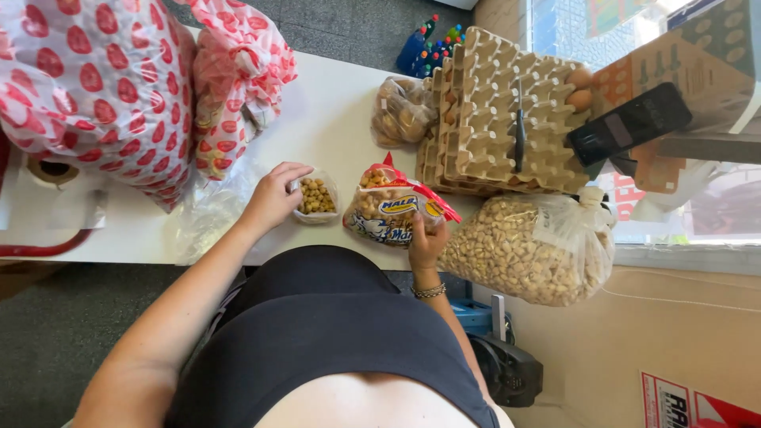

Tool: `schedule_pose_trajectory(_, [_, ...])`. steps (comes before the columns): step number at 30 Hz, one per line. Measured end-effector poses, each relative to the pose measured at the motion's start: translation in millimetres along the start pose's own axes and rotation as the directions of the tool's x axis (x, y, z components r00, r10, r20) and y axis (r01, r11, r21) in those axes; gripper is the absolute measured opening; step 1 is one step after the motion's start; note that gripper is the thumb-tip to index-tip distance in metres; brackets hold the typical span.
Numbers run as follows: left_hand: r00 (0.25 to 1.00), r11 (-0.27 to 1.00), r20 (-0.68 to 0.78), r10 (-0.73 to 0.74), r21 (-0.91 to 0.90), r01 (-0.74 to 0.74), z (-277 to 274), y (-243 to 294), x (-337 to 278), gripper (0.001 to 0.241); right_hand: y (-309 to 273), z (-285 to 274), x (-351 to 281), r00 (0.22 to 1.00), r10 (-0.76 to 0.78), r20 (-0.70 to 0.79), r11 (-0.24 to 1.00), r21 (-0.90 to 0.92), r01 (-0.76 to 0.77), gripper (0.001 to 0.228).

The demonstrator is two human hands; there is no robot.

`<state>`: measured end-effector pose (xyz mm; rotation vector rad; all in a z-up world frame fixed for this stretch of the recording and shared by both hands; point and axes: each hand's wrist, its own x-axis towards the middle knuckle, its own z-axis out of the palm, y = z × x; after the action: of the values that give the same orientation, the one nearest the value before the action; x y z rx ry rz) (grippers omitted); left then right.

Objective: Packing small snacks into individual plastic bags and organizing snack items on a counter.

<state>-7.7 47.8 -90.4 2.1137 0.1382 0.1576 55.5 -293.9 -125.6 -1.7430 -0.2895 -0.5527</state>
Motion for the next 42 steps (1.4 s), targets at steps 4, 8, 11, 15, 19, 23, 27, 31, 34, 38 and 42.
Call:
schedule_pose_trajectory(4, [1.000, 1.000, -0.012, 0.002, 0.014, -0.002, -3.2, 1.9, -1.7, 0.055, -15.8, 7.7, -2.4, 0.986, 0.058, -0.159, 0.997, 0.066, -0.048, 0.018])
schedule_pose_trajectory(8, [0.999, 0.997, 0.001, 0.041, 0.068, -0.041, -2.4, -14.0, 0.4, 0.056, 6.6, 4.5, -2.9, 0.956, 0.154, -0.251, 0.988, 0.022, -0.153, 0.012])
schedule_pose_trajectory(11, [0.999, 0.996, 0.019, -0.038, 0.082, 0.037, -4.3, -11.1, -1.9, 0.056, 42.1, 4.6, -6.0, 0.926, 0.144, -0.350, 0.988, 0.110, -0.112, 0.011])
schedule_pose_trajectory(15, [0.999, 0.996, 0.034, -0.030, 0.086, 0.027, -4.5, -5.5, 0.8, 0.056, 79.4, -0.2, -4.5, 0.939, 0.124, -0.321, 0.986, 0.142, -0.082, 0.032])
schedule_pose_trajectory(19, [0.999, 0.993, 0.017, 0.033, 0.116, -0.035, -15.8, 9.6, -1.4, 0.047, 34.0, 2.0, 1.8, 0.968, 0.044, -0.249, 0.997, 0.073, -0.026, 0.050])
schedule_pose_trajectory(23, [0.838, 0.649, 0.036, 0.545, 0.614, -0.449, -27.7, 4.4, -8.7, 0.039, -108.1, -28.4, 12.9, 0.926, -0.371, 0.070, 0.784, -0.510, 0.353, 0.044])
schedule_pose_trajectory(27, [0.716, 0.461, 0.153, 0.681, 0.670, -0.582, -39.4, 31.6, -31.4, 0.034, -87.6, 13.4, -7.7, 0.737, -0.659, 0.149, 0.689, -0.273, 0.672, 0.030])
schedule_pose_trajectory(31, [0.703, 0.332, 0.298, 0.646, 0.719, -0.610, -40.2, 5.1, -22.0, 0.027, -91.3, 74.8, 18.0, 0.449, -0.558, 0.697, 0.620, -0.010, 0.785, 0.035])
schedule_pose_trajectory(34, [0.673, 0.287, 0.333, 0.660, 0.717, -0.636, -57.7, 26.1, -7.1, 0.012, -73.2, 91.7, 45.3, 0.316, -0.569, 0.759, 0.490, 0.004, 0.872, 0.020])
schedule_pose_trajectory(38, [0.585, 0.280, 0.328, 0.741, 0.642, -0.714, -72.8, 58.9, 0.0, 0.015, -111.3, 72.7, 77.9, 0.337, -0.570, 0.749, 0.388, -0.117, 0.914, 0.013])
schedule_pose_trajectory(42, [0.536, 0.238, 0.334, 0.775, 0.632, -0.737, -66.9, 63.0, 2.3, 0.017, -107.6, 59.1, 75.4, 0.306, -0.524, 0.795, 0.368, -0.113, 0.923, 0.018])
